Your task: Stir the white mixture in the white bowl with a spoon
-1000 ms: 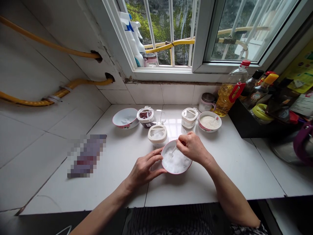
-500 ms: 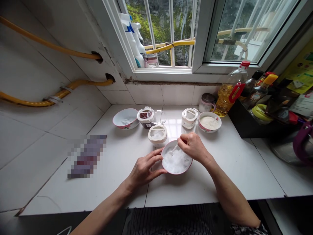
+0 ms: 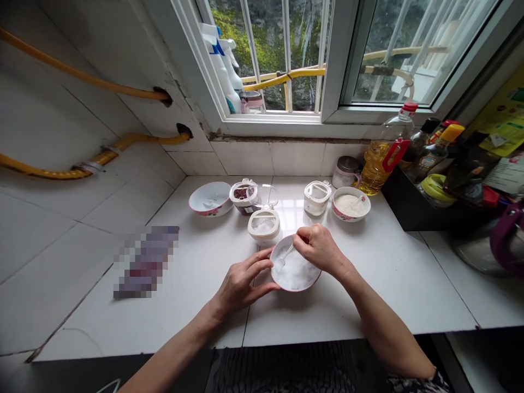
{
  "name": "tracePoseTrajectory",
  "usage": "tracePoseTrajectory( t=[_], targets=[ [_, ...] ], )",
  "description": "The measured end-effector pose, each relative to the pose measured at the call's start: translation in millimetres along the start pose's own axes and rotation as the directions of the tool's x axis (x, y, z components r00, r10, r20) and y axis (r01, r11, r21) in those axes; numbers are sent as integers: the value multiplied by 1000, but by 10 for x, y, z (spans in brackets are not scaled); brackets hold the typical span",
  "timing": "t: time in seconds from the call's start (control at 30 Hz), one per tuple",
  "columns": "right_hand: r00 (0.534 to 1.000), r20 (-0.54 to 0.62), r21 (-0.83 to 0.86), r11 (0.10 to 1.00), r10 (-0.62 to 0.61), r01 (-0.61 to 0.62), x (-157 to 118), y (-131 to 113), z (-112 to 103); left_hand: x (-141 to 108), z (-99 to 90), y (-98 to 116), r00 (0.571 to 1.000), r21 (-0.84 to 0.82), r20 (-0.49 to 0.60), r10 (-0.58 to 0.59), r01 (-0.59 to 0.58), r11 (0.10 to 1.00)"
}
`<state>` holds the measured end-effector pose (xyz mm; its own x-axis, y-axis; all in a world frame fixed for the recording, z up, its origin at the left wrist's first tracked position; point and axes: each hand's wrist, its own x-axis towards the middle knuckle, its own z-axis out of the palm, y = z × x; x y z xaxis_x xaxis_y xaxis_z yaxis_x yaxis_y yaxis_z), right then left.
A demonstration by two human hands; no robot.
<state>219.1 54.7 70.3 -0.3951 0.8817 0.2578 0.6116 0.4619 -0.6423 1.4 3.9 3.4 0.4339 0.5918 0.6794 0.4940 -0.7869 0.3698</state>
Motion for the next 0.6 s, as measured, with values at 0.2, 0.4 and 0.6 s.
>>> tracePoseTrajectory(
  t=[0.2,0.4,0.6],
  targets=[
    [998,-35,25,999,45,-44,14,29,-16,-5,5,-4,1000,-7,4,-1,1,1000],
    [996,-3,40,995,93,-93,25,66,-8,3,3,3,1000,-8,0,1,-1,1000],
    [1000,-26,-3,1000,-5,5,28,11,67,-3,5,-5,1000,-13,-1,-2,2,1000]
  ],
)
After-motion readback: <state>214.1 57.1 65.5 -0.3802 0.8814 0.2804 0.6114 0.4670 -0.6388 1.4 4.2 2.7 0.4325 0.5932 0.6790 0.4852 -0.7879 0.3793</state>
